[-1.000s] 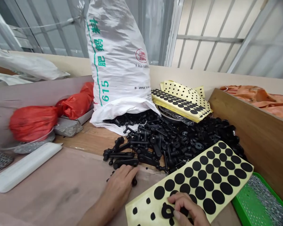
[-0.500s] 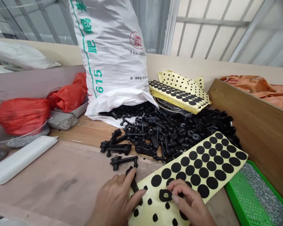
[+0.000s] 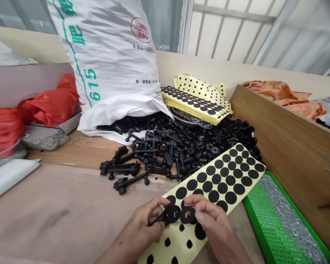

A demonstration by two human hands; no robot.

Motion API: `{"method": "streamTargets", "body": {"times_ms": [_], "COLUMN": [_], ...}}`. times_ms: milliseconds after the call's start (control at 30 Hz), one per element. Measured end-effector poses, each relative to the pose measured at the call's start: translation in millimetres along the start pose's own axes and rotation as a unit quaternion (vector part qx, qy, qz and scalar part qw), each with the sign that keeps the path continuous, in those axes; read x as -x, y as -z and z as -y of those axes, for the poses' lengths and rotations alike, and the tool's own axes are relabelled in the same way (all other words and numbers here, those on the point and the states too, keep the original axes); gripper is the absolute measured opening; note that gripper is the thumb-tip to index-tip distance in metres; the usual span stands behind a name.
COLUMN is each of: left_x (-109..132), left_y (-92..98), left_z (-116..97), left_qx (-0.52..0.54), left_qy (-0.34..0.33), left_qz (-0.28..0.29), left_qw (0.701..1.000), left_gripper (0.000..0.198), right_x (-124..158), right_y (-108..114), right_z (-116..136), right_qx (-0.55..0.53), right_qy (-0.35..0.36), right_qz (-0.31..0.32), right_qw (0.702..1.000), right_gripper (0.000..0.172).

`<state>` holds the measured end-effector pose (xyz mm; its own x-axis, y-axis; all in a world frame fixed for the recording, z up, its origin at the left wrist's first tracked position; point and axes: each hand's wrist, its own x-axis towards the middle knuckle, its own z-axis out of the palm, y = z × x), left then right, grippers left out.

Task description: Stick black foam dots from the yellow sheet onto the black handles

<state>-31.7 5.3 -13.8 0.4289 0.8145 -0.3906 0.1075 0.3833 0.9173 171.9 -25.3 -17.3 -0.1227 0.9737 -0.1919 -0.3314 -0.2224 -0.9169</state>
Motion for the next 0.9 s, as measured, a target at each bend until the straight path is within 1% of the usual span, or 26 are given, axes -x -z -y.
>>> {"method": "streamTargets", "body": {"times_ms": [100, 233, 367, 500, 633, 733, 900], "left_x": [-2.7, -3.7, -3.0, -2.5, -2.5, -1.6, 0.9], "left_y": [-12.0, -18.6, -18.9, -17.6, -16.9, -17.1, -17.0], "left_z": [-3.0, -5.7, -6.0, -1.9, 1.4, 0.0, -1.8], "left_qx": [0.016, 0.007, -0.013, -0.035, -0.054, -0.059, -0.091], "left_qy": [0.012, 0.015, 0.002, -0.015, -0.017, -0.015, -0.025], "left_qz": [-0.002, -0.004, 0.006, 0.016, 0.018, 0.021, 0.027], "left_qw": [1.000, 1.000, 1.000, 0.999, 0.998, 0.998, 0.995], "left_gripper": [0.043, 0.050, 0.052, 0.053, 0.054, 0.057, 0.056], "right_x": [3.1, 6.1, 5.2, 3.8, 3.3, 2.9, 3.5], "right_y": [-1.6, 0.1, 0.3, -0.3, 0.6, 1.5, 1.3], "right_z": [-0.4, -3.3, -4.1, -3.9, -5.0, -6.0, -6.7], "right_qx": [0.001, 0.001, -0.004, 0.003, 0.017, 0.031, 0.048], "right_qy": [0.003, 0.000, -0.007, -0.010, -0.013, -0.009, -0.005], "right_qz": [-0.004, -0.018, -0.022, -0.031, -0.042, -0.045, -0.042], "right_qw": [1.000, 1.000, 1.000, 0.999, 0.999, 0.998, 0.998], "right_gripper": [0.014, 0.014, 0.013, 0.012, 0.011, 0.013, 0.012]}}
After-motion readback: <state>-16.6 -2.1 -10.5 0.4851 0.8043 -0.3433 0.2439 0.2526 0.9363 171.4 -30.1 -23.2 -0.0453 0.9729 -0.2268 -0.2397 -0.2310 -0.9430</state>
